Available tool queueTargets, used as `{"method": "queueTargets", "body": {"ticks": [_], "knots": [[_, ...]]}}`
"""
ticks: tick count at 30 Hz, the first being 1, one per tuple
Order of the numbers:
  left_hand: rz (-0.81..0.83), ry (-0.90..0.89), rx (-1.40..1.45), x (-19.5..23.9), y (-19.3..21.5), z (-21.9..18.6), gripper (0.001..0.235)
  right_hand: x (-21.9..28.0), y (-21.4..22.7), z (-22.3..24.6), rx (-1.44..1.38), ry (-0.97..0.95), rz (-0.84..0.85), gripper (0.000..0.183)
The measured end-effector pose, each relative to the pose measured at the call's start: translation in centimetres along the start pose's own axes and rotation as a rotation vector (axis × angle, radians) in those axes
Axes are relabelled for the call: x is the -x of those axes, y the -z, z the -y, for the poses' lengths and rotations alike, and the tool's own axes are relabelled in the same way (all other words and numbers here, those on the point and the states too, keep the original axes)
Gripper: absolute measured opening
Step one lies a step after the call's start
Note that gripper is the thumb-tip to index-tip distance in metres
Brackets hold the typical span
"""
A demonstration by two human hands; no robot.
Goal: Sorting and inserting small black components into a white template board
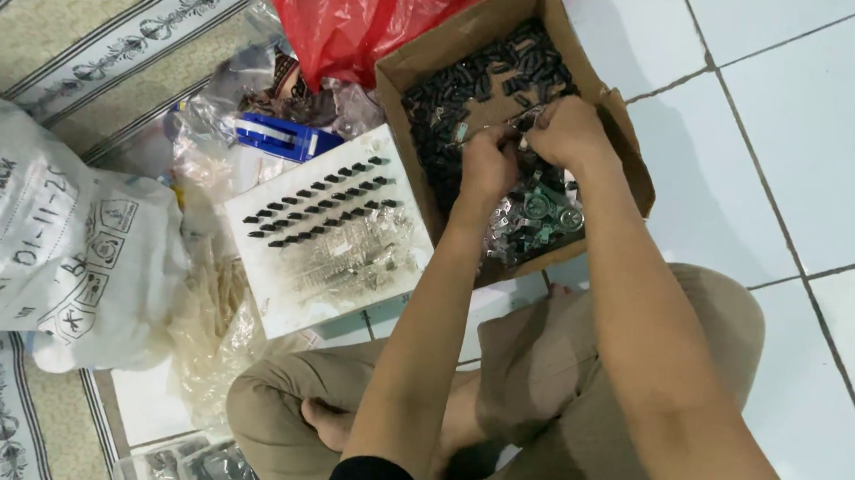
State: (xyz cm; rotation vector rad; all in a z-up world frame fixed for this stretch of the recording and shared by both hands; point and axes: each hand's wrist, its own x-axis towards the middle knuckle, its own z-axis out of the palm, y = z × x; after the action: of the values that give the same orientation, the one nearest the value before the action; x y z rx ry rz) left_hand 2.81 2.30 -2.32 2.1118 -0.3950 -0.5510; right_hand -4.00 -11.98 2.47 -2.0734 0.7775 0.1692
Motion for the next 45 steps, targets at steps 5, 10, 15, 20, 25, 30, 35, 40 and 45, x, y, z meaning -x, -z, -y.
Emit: {"method": "queueTargets", "body": {"ticks": [5, 10, 15, 20, 25, 30, 35, 40, 45], "knots": [[0.003, 0.009, -0.015, -0.5, -0.9, 1.8, 0.023, -0.5, -1.1, -0.4, 0.045, 0.018, 0.005, 0.02], [-0.003, 0.092, 0.116, -2.0, -3.0, 4.2, 0.027, -1.2, -2.0, -0.5, 0.098, 0.048, 0.007, 0.019], [-0.044, 0.053, 0.125, -1.5, -2.9, 4.2, 0.022, -2.5, -3.1, -2.3, 0.066, -0.007, -0.014, 0.018], [-0.024, 0.058, 0.047, 0.0, -2.4, 1.9, 0.024, -3.9, -4.1, -3.8, 0.093, 0.014, -0.019, 0.018], [0.0, 0.143, -0.102, 3.0, 0.1, -3.3, 0.029, 0.2, -2.5, 0.2, 0.137, 0.005, 0.021, 0.024], [0.041, 0.166, -0.304, 1.5, -1.2, -3.2, 0.027, -1.3, -2.8, -0.9, 0.237, 0.041, -0.019, 0.025], [0.017, 0.2, -0.117, 4.1, 2.4, -6.7, 0.031, -2.3, -1.7, -1.4, 0.133, 0.082, -0.027, 0.024], [-0.144, -0.01, 0.098, 4.6, 2.9, -5.3, 0.025, -2.6, -0.2, -1.4, 0.191, 0.103, -0.052, 0.023], [-0.126, -0.159, 0.303, 12.7, 11.3, -8.2, 0.026, 1.1, 1.0, 2.6, -0.111, 0.332, -0.08, 0.015]]}}
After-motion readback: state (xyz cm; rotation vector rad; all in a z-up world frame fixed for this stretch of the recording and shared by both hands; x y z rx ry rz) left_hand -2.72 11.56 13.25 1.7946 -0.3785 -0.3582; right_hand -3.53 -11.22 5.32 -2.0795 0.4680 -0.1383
